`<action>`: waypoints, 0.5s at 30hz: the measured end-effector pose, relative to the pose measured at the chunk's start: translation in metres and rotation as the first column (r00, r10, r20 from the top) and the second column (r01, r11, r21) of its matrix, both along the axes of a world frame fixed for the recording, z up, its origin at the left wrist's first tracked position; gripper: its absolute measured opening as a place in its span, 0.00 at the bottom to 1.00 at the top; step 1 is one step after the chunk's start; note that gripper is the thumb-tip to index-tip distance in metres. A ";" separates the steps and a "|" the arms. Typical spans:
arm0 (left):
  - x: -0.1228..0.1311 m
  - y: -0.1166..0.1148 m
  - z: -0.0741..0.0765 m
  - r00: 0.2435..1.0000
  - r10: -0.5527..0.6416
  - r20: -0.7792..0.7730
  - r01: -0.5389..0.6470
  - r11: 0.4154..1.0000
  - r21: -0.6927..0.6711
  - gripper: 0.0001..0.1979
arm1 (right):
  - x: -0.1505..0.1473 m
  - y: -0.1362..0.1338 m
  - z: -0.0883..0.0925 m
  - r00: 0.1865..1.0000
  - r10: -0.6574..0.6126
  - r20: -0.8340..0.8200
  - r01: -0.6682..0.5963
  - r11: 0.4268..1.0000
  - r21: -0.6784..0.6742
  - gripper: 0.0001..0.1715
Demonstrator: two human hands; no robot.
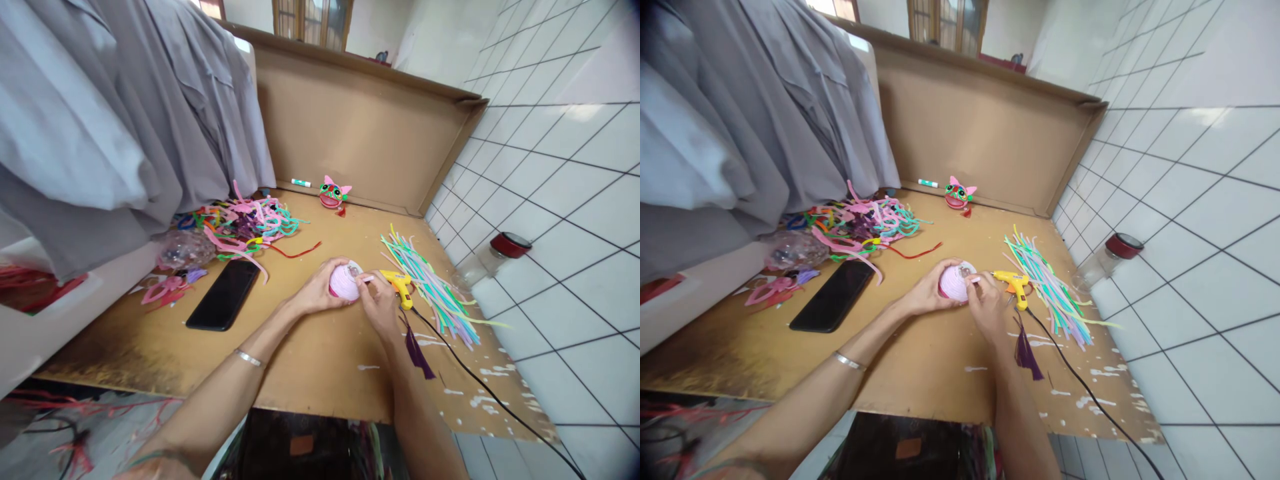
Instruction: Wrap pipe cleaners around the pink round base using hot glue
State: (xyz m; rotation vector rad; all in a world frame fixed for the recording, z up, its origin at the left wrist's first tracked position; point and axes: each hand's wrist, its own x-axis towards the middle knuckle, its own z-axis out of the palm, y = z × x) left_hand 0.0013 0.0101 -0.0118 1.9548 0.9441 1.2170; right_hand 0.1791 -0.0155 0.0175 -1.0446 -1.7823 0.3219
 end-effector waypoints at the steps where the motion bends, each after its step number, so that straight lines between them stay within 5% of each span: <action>1: 0.000 0.000 0.000 1.000 -0.001 0.001 0.001 1.000 0.002 0.43 | 0.000 0.000 0.000 1.000 0.001 0.002 -0.001 1.000 0.000 0.10; 15: 0.000 0.000 0.001 1.000 -0.017 0.001 0.017 1.000 -0.017 0.43 | 0.001 0.001 0.000 0.999 0.031 0.019 -0.031 0.999 0.013 0.09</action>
